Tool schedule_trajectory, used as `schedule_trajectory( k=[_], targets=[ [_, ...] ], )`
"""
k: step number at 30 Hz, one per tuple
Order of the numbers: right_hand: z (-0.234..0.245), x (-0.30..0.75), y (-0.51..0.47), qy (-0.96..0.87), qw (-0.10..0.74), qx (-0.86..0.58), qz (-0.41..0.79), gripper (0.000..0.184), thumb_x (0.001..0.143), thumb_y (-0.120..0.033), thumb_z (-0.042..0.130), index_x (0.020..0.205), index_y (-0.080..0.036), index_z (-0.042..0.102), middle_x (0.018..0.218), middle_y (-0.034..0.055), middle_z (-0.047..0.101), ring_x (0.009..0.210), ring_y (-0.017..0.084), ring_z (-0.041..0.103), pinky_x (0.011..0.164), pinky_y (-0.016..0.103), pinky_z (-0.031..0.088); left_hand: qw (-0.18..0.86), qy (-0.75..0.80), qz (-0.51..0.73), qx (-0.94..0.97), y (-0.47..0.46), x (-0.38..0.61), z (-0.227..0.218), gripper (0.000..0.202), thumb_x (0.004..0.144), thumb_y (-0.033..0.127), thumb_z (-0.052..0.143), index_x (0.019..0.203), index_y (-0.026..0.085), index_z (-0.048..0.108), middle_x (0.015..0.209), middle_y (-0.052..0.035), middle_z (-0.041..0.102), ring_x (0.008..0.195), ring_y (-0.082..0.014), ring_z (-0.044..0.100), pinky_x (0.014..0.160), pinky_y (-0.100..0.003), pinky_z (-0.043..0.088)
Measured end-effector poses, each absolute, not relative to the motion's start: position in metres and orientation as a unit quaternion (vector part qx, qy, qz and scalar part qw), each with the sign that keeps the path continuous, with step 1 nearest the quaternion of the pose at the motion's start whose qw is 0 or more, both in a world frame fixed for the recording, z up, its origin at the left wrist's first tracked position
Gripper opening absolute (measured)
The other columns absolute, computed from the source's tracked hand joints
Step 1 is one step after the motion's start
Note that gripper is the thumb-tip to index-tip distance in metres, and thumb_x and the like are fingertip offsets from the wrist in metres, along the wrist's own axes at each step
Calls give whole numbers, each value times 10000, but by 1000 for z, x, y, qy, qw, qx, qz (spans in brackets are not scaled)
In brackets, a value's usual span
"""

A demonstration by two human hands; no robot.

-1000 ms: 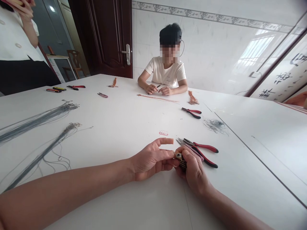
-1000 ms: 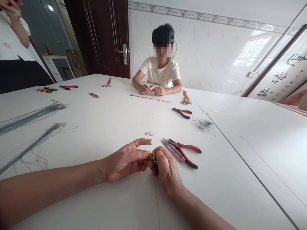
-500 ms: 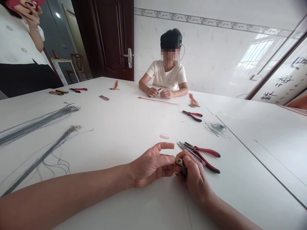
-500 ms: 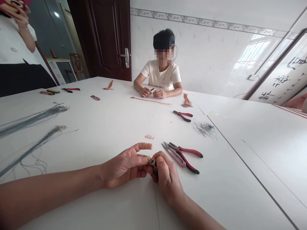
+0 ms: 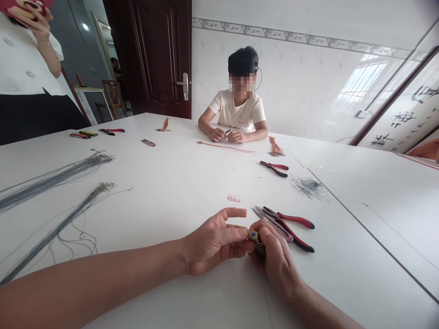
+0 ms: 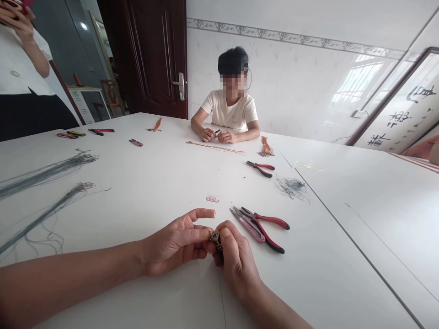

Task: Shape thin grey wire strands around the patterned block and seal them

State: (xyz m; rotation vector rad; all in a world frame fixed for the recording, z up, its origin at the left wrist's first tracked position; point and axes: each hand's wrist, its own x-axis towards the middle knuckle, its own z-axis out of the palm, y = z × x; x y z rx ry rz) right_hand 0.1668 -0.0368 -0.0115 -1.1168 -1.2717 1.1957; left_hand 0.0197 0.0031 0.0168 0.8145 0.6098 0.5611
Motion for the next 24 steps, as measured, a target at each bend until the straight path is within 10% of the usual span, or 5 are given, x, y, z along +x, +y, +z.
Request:
schedule_trajectory(
  k=[6, 13, 24],
  targets=[
    [-10, 178, -35, -591, 477, -545, 354, 440, 919, -505, 190, 854, -210, 509, 598, -12, 500, 516, 122, 445, 497, 250, 392, 809, 301, 286, 416, 4, 14, 19, 447, 734, 226, 648, 1114, 253, 413, 745, 40, 526, 741, -97, 573, 718, -252, 367],
    [-23, 190, -21, -788, 281, -547, 20, 259, 861, -317, 479, 1084, -191, 520, 890, 85, 588, 843, 256, 514, 684, 401, 437, 738, 333, 313, 496, 4, 11, 21, 404, 740, 192, 622, 1099, 258, 449, 741, 49, 511, 715, -80, 533, 697, -253, 349],
    [-8, 177, -38, -654, 464, -549, 236, 137, 867, -268, 458, 1002, -278, 480, 918, 24, 593, 869, 191, 576, 700, 347, 483, 690, 344, 367, 520, 5, 14, 15, 380, 731, 186, 622, 1071, 223, 457, 715, 43, 515, 686, -70, 474, 685, -241, 365]
  ],
)
